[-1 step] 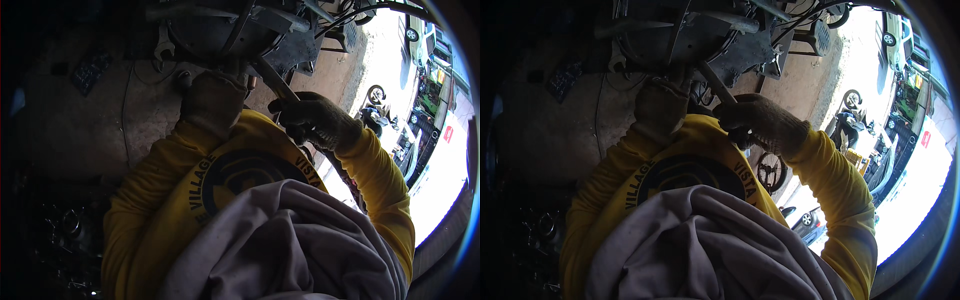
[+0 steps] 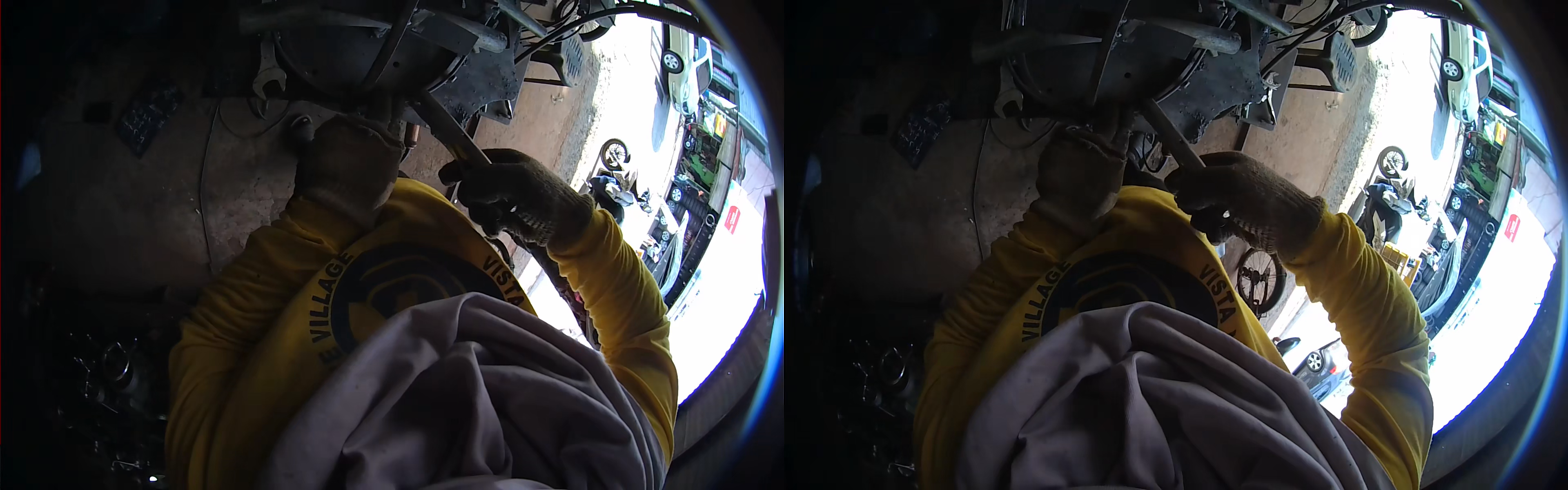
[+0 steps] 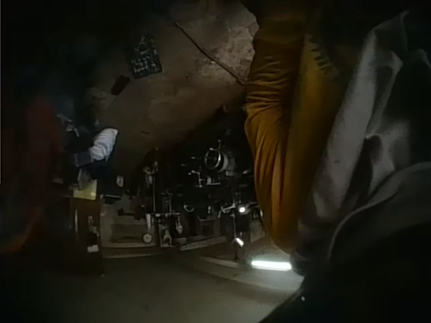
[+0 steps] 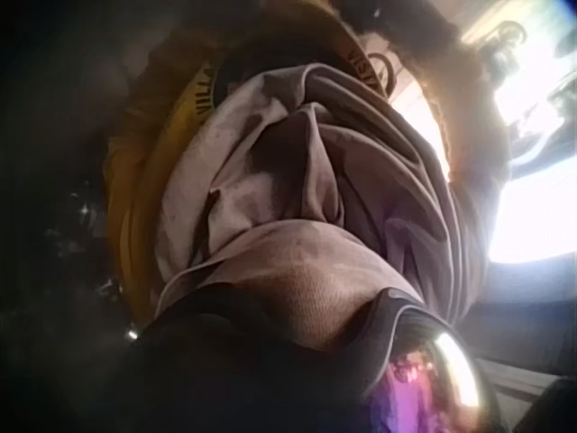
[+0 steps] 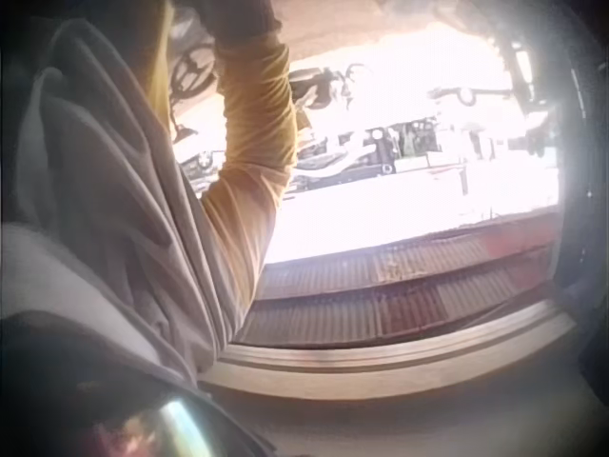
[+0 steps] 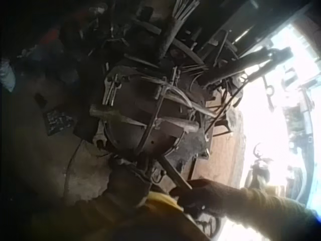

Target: The person handles various metal tubes and components on a fabrication jig, using a wrench to tighten bolts, a hammer to adjust placement, and gloves to grip and position the heavy parts.

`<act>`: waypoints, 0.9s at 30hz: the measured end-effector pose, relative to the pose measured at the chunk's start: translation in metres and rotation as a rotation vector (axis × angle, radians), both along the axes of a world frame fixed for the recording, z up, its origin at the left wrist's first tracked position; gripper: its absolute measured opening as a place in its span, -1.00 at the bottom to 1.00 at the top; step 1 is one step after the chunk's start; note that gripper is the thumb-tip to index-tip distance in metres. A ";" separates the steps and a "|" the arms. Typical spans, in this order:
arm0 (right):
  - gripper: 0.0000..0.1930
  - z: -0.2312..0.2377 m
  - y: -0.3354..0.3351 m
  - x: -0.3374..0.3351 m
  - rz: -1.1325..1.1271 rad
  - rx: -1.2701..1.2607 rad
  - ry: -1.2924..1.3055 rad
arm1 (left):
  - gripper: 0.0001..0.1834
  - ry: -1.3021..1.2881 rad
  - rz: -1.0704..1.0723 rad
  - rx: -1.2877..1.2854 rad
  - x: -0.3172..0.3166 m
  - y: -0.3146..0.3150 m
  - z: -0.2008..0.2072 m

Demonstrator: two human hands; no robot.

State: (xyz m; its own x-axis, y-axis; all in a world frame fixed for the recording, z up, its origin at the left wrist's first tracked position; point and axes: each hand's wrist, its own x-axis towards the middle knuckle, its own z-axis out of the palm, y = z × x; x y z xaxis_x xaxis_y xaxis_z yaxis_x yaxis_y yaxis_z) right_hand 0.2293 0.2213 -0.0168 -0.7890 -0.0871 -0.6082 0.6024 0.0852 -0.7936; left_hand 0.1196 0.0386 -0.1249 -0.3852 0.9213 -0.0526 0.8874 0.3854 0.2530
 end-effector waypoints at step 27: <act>-0.64 -0.150 -0.066 0.205 -1.097 0.102 -0.400 | -0.55 0.124 0.031 0.478 -0.071 -0.065 0.000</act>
